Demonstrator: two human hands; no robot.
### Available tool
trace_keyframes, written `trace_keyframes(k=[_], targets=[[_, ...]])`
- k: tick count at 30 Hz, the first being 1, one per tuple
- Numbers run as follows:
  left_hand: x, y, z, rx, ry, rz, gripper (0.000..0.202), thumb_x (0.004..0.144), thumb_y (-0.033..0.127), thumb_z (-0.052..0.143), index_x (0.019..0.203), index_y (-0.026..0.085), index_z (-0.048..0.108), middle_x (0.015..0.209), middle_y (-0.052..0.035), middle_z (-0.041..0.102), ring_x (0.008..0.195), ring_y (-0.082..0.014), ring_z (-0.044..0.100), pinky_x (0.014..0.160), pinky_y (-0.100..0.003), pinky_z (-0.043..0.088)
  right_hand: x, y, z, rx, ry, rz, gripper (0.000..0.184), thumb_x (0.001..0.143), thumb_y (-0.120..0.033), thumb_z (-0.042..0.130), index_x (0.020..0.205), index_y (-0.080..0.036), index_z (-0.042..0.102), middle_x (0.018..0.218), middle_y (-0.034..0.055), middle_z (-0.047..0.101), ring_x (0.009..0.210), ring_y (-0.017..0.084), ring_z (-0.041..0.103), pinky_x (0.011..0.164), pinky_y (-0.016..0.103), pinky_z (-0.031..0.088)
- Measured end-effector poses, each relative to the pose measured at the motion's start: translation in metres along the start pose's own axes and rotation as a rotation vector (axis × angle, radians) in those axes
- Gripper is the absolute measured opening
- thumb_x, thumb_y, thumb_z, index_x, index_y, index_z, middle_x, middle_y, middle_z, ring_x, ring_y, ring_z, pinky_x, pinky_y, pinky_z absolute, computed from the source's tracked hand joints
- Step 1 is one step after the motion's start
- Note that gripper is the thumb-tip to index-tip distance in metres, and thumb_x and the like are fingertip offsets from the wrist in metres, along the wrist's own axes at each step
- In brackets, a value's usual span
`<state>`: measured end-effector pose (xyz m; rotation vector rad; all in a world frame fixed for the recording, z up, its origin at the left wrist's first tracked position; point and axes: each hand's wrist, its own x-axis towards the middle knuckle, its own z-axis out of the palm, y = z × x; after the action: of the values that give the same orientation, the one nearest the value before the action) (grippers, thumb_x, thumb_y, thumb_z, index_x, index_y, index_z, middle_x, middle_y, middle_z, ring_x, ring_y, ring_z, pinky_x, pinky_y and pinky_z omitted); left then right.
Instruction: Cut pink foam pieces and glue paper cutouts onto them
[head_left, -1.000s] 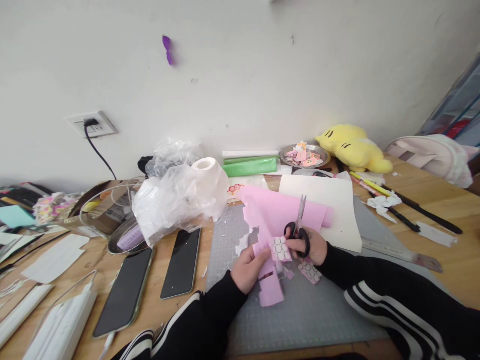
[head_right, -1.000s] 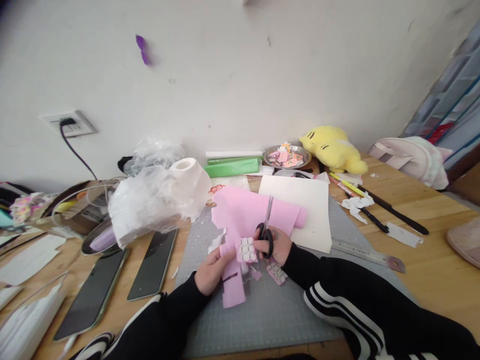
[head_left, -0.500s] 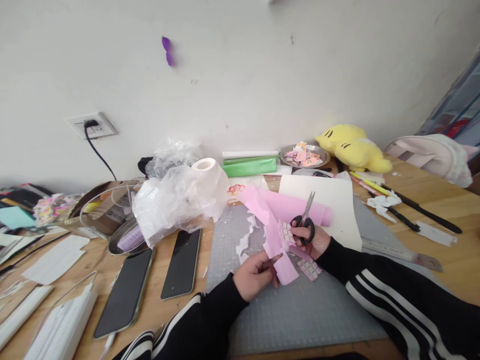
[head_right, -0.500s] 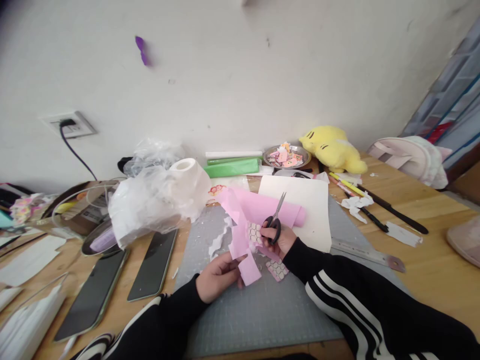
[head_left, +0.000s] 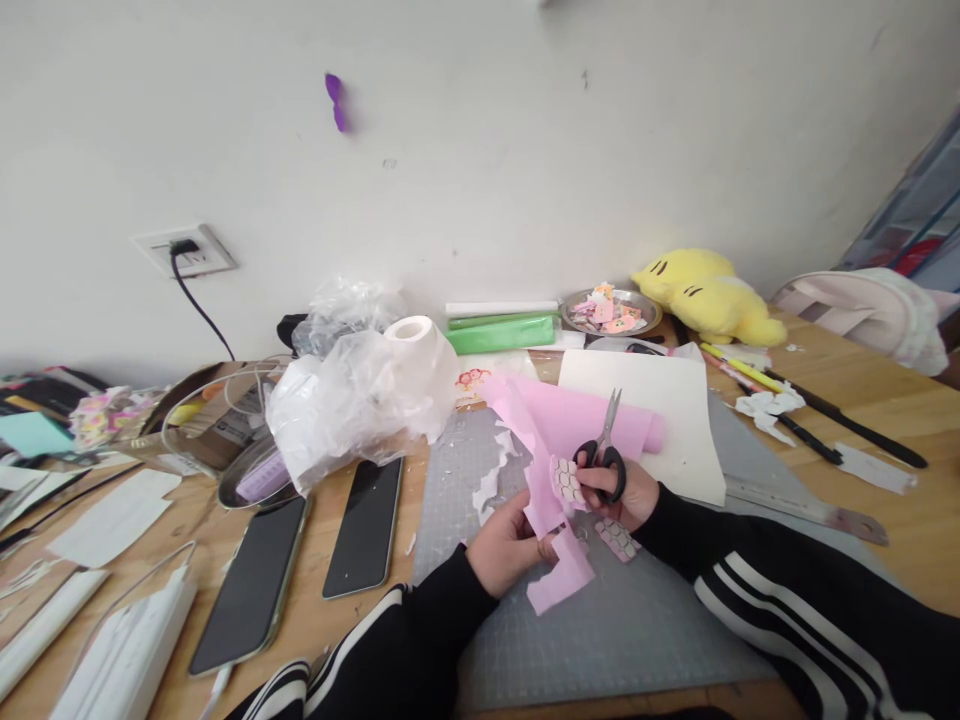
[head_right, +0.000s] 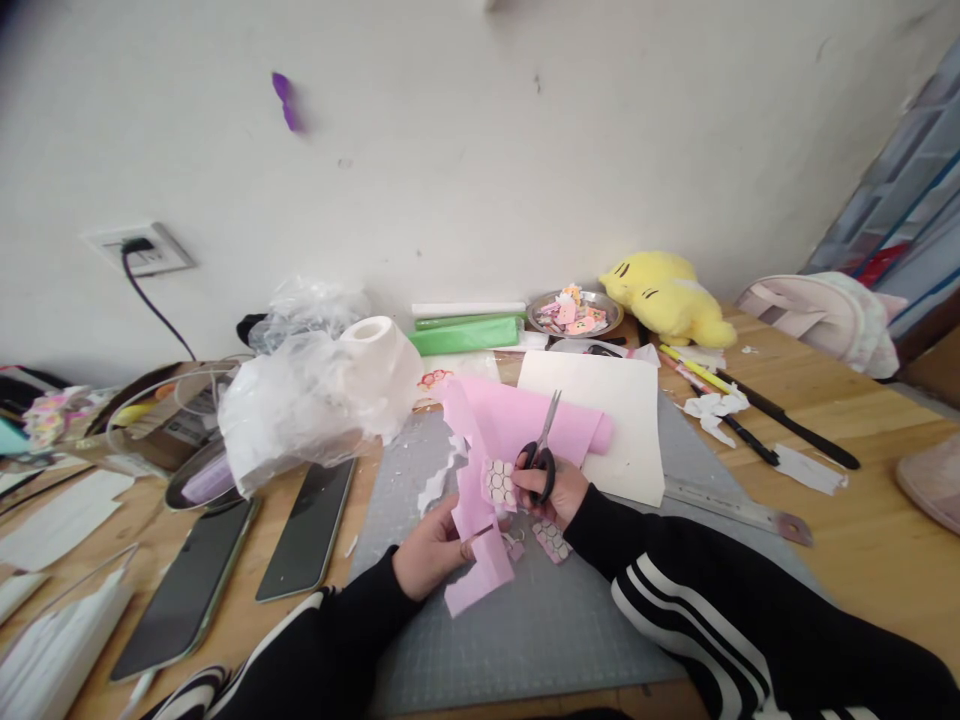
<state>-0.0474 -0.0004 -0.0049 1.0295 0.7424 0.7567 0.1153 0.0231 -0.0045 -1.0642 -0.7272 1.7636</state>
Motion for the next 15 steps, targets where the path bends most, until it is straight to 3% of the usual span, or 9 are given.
trace_keyframes(k=[4,10,15], targets=[[-0.0009,0.0021,-0.0010,0.045,-0.019,0.045,0.042,0.053,0.042,0.068,0.082,0.014,0.059,0.071,-0.0047,0.061,0.053,-0.0114,0.051,0.049,-0.021,0.039,-0.0005,0.0003,-0.0010,-0.016,-0.005,0.012,0.032,0.048,-0.028,0.069,0.064,-0.017,0.044,0.030,-0.0067,0.045,0.025,0.005,0.034,0.025,0.014,0.020],[0.0058,-0.0037,-0.0041,0.023,-0.023,0.023,0.053,0.058,0.062,0.051,0.076,0.013,0.061,0.050,-0.0044,0.058,0.039,-0.0133,0.050,0.038,-0.023,0.034,-0.0002,-0.0003,-0.0006,-0.014,0.011,0.039,0.035,0.044,-0.028,0.071,0.064,-0.016,0.044,0.031,-0.0066,0.045,0.026,0.005,0.037,0.025,0.013,0.022],[0.0072,-0.0057,-0.0029,-0.046,0.010,0.011,0.043,0.057,0.051,0.061,0.080,0.015,0.057,0.062,-0.0064,0.063,0.037,-0.0130,0.052,0.037,-0.023,0.036,-0.0006,0.0007,-0.0005,-0.036,-0.005,0.033,0.034,0.045,-0.027,0.071,0.065,-0.016,0.045,0.032,-0.0067,0.046,0.027,0.005,0.037,0.024,0.012,0.022]])
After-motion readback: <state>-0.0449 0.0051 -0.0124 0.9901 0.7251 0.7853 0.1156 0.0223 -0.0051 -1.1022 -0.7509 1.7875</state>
